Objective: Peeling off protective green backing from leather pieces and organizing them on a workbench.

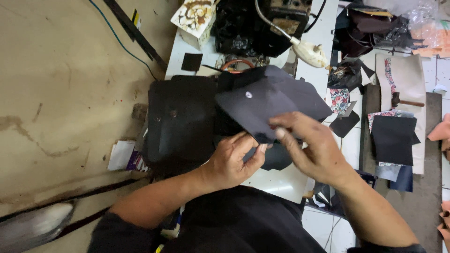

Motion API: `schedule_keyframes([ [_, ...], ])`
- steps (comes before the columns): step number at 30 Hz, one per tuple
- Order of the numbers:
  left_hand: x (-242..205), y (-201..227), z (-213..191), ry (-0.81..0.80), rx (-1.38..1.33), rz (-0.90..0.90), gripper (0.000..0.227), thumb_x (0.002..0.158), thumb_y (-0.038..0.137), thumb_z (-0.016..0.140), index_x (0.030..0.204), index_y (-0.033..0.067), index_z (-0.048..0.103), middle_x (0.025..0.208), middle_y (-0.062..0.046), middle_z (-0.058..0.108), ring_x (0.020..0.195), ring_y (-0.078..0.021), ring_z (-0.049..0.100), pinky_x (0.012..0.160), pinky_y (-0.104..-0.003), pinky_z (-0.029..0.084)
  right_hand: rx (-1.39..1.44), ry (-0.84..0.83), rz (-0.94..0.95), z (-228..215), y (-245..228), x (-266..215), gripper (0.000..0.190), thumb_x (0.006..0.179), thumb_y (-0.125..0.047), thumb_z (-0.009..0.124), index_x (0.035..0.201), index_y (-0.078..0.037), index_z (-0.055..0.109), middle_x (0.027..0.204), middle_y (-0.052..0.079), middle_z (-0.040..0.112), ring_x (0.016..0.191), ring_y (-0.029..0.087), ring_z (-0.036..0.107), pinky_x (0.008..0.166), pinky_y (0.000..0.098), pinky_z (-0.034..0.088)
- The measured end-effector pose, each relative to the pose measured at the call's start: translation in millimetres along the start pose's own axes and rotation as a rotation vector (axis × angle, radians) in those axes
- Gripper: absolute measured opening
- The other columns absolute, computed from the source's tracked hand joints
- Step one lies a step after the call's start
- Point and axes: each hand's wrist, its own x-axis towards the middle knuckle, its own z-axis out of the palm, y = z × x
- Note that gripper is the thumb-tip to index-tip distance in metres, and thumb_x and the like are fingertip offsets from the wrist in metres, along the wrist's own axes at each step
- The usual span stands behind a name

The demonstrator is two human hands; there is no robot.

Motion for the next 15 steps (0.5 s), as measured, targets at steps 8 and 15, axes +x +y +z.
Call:
schedule_keyframes([
  [8, 6.9, -8.0, -3.8, -0.078, -0.064, -0.034, 0.018, 0.097, 0.004, 0.059, 0.078, 0.0021, 0.056, 0.063, -0.019, 0.055, 0.059, -0.0460, 0.062, 0.047, -0.042, 0.048, 0.033, -0.018, 0.046, 8.0, -4.4, -1.2, 0.014, 0.090, -0.006, 0.072, 0.101, 0.002, 0.077, 0.093, 0.021, 0.076, 0.083, 0.040, 0.076, 0.069, 0.0429, 0.059],
  [15, 11.8, -6.7, 4.4, -0.002, -0.033, -0.027, 0.021, 0.095, 0.006, 0.060, 0.074, 0.0049, 0.058, 0.060, -0.015, 0.054, 0.056, -0.0412, 0.062, 0.047, -0.038, 0.048, -0.136, 0.227, -0.097, 31.9, 11.3, -12.1, 0.007, 0.093, 0.001, 0.071, 0.090, 0.000, 0.076, 0.080, 0.014, 0.075, 0.069, 0.034, 0.074, 0.059, 0.0356, 0.057],
])
